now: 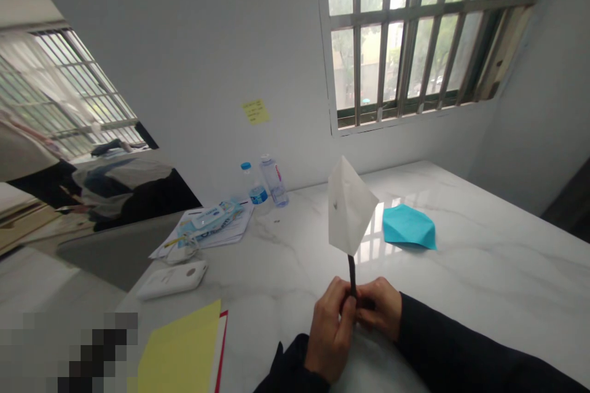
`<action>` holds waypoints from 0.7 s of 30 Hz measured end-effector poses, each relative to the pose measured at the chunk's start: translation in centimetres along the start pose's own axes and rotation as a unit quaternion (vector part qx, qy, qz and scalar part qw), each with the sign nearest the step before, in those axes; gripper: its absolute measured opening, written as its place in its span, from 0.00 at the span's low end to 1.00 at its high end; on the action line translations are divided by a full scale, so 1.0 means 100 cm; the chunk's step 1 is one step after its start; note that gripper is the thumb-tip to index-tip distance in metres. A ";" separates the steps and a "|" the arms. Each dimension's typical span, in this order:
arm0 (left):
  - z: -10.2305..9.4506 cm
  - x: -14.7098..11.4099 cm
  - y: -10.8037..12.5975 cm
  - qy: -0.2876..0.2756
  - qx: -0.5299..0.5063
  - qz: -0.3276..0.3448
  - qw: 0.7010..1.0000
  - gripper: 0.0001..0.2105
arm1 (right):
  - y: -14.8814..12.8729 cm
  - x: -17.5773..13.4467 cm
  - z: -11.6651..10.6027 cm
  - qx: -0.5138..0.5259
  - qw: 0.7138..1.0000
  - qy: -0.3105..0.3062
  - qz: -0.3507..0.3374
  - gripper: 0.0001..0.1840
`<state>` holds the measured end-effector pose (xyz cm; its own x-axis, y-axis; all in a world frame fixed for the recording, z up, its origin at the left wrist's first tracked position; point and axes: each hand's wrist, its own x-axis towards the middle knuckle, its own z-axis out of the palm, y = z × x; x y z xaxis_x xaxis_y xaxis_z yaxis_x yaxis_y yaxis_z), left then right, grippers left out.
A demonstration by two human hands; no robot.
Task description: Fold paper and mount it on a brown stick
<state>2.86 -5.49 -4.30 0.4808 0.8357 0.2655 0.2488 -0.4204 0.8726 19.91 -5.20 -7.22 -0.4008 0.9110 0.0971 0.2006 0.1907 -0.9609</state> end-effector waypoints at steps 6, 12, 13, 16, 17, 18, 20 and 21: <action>0.000 0.000 -0.001 0.003 -0.002 0.008 1.000 0.12 | 0.002 0.000 0.001 -0.001 1.000 0.001 0.005 0.04; -0.001 -0.001 0.002 0.000 0.008 0.004 1.000 0.12 | 0.006 0.002 0.002 -0.016 1.000 0.002 0.006 0.05; -0.001 -0.001 0.002 0.001 0.008 0.005 1.000 0.12 | 0.006 0.002 0.002 -0.020 1.000 0.002 0.004 0.06; 0.000 0.000 0.000 0.005 -0.014 -0.011 1.000 0.12 | 0.006 0.002 0.001 -0.036 0.999 0.000 -0.005 0.07; 0.001 0.001 -0.002 0.009 -0.033 -0.027 0.999 0.12 | 0.006 0.002 0.001 -0.044 0.999 0.000 -0.008 0.07; 0.001 0.002 -0.004 0.015 -0.056 -0.047 0.997 0.12 | 0.006 0.001 0.001 -0.055 0.998 0.000 -0.010 0.09; 0.003 0.003 -0.008 0.034 -0.104 -0.086 0.990 0.12 | 0.007 0.000 0.001 -0.085 0.996 0.001 -0.010 0.12; 0.004 0.004 -0.010 0.047 -0.123 -0.101 0.986 0.12 | 0.008 0.000 0.002 -0.100 0.995 0.002 -0.007 0.15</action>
<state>3.13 -4.89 -5.29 0.3601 0.9272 0.1029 0.1153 -0.1537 0.9814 19.93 -5.10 -8.00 -0.4014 0.9090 0.1121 0.3692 0.2726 -0.8885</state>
